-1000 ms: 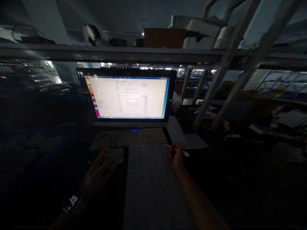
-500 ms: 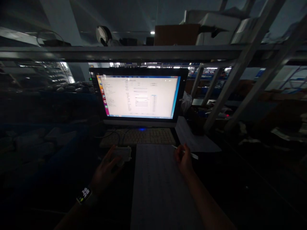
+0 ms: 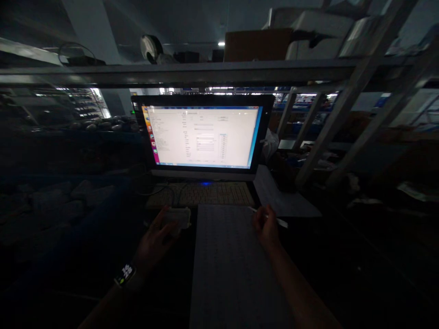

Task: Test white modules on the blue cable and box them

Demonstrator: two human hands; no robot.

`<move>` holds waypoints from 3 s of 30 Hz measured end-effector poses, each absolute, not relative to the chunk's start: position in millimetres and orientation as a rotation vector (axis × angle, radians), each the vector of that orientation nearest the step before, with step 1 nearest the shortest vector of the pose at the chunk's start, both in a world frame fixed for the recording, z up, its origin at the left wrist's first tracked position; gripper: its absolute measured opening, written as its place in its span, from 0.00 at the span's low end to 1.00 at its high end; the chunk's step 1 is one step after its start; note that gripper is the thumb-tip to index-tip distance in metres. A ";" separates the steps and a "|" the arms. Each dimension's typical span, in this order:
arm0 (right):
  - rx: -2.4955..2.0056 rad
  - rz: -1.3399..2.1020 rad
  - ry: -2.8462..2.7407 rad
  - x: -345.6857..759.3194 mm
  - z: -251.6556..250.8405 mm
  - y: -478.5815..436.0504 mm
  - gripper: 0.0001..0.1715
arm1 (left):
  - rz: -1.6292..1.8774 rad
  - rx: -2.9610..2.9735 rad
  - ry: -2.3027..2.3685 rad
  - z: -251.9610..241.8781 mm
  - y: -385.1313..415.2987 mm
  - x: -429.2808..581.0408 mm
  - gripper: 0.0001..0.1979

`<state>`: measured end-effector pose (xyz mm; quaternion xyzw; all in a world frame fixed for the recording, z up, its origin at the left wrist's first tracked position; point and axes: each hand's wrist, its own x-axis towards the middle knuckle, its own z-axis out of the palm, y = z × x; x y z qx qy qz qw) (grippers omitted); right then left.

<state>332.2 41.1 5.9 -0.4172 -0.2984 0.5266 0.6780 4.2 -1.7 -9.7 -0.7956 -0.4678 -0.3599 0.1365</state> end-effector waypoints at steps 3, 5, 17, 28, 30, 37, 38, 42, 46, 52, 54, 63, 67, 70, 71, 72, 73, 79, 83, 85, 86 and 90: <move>-0.921 1.189 -0.674 332.9 5.6 40.6 0.29 | -1.046 -2.314 -1.349 -11.4 -0.7 3.3 0.17; -0.913 1.190 -0.679 333.3 5.1 40.7 0.29 | -1.062 -2.312 -1.343 -11.7 -0.7 3.5 0.17; -0.914 1.184 -0.670 332.1 5.2 40.6 0.29 | -1.077 -2.310 -1.351 -13.1 -0.5 2.9 0.19; -0.922 1.220 -0.674 335.8 4.0 40.8 0.28 | -1.078 -2.303 -1.368 -10.0 -2.7 5.1 0.18; -0.927 1.227 -0.691 336.0 4.6 40.6 0.29 | -1.067 -2.303 -1.371 -10.2 -3.6 5.5 0.16; -0.940 1.226 -0.683 335.0 6.5 39.3 0.29 | -1.086 -2.313 -1.344 -13.8 -2.0 4.7 0.17; -0.938 1.230 -0.680 335.3 6.1 39.4 0.29 | -1.094 -2.310 -1.337 -14.0 -1.5 4.7 0.17; -0.923 1.256 -0.692 337.6 3.7 40.7 0.29 | -1.109 -2.301 -1.349 -12.8 -1.5 5.7 0.16; -0.918 1.255 -0.691 338.7 1.9 41.6 0.28 | -1.098 -2.298 -1.348 -10.9 -2.7 6.6 0.17; -0.903 1.242 -0.723 339.2 0.7 41.5 0.29 | -1.079 -2.300 -1.407 -9.9 -4.0 6.2 0.17; -0.894 1.249 -0.731 339.3 1.0 41.6 0.29 | -1.062 -2.312 -1.432 -9.8 -4.5 5.8 0.17; -0.935 1.238 -0.687 336.0 5.1 39.9 0.28 | -1.075 -2.297 -1.378 -9.9 -3.6 5.3 0.16; -0.911 1.234 -0.705 337.0 2.6 41.3 0.28 | -1.073 -2.300 -1.389 -8.9 -4.0 6.0 0.17; -0.899 1.230 -0.725 338.1 0.9 42.2 0.29 | -1.065 -2.298 -1.393 -9.5 -3.9 6.1 0.18; -0.901 1.229 -0.729 338.4 0.5 42.2 0.29 | -1.066 -2.299 -1.395 -9.8 -3.8 6.1 0.17; -0.903 1.229 -0.731 338.7 0.3 42.1 0.29 | -1.068 -2.299 -1.399 -10.1 -3.6 6.0 0.17; -0.906 1.232 -0.732 338.9 0.2 42.0 0.29 | -1.074 -2.300 -1.404 -10.3 -3.5 6.0 0.17; -0.898 1.237 -0.752 340.8 -1.0 42.2 0.30 | -1.092 -2.312 -1.411 -10.2 -3.6 5.7 0.19; -0.895 1.259 -0.748 341.1 -0.1 42.4 0.29 | -1.080 -2.323 -1.395 -9.9 -3.9 5.4 0.18; -0.902 1.259 -0.740 341.0 0.7 42.0 0.29 | -1.087 -2.317 -1.388 -10.3 -3.5 5.2 0.17; -0.902 1.255 -0.735 340.9 1.0 41.8 0.29 | -1.088 -2.314 -1.391 -10.8 -3.1 5.1 0.18; -0.884 1.258 -0.749 341.9 0.3 42.2 0.28 | -1.079 -2.309 -1.395 -13.4 -1.7 4.5 0.18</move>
